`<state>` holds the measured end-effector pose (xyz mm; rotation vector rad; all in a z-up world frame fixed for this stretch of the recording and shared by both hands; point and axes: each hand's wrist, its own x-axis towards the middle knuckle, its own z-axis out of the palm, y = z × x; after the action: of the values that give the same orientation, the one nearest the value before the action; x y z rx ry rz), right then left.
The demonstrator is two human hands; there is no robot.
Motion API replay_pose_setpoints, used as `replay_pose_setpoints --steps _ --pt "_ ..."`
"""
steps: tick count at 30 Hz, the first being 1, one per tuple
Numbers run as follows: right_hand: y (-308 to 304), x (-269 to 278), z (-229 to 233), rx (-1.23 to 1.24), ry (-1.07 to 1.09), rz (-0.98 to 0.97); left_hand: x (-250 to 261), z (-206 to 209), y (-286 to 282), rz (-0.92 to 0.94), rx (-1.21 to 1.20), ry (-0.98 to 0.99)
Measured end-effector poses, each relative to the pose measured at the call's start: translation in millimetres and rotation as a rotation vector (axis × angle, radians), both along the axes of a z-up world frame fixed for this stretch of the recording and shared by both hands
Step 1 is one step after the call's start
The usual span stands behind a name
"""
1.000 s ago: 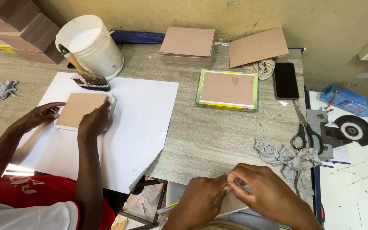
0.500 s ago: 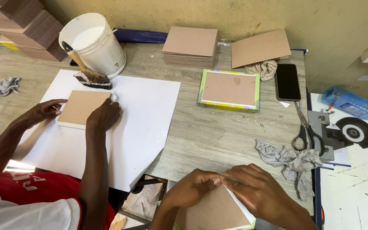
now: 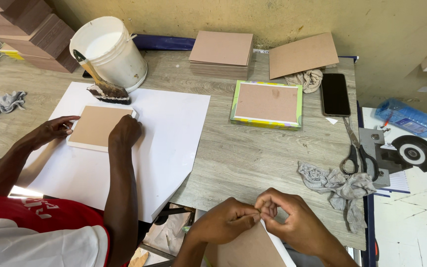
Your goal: The person applies glue to the edges of a book cover using a brush and then presses a brown cardboard sheet onto the glued surface. They smooth the cover with their hands and a cloth, then place the finished book onto a stack.
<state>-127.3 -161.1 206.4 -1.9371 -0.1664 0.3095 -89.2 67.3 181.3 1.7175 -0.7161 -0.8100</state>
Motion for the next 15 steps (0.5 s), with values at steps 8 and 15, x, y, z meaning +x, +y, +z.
replay_pose_setpoints --steps 8,15 --pt "-31.7 -1.7 -35.3 0.087 0.086 -0.452 16.6 -27.1 5.2 0.619 -0.225 -0.052" --pt "-33.9 -15.2 -71.6 0.410 0.205 -0.450 15.7 -44.6 -8.8 0.966 -0.294 0.072"
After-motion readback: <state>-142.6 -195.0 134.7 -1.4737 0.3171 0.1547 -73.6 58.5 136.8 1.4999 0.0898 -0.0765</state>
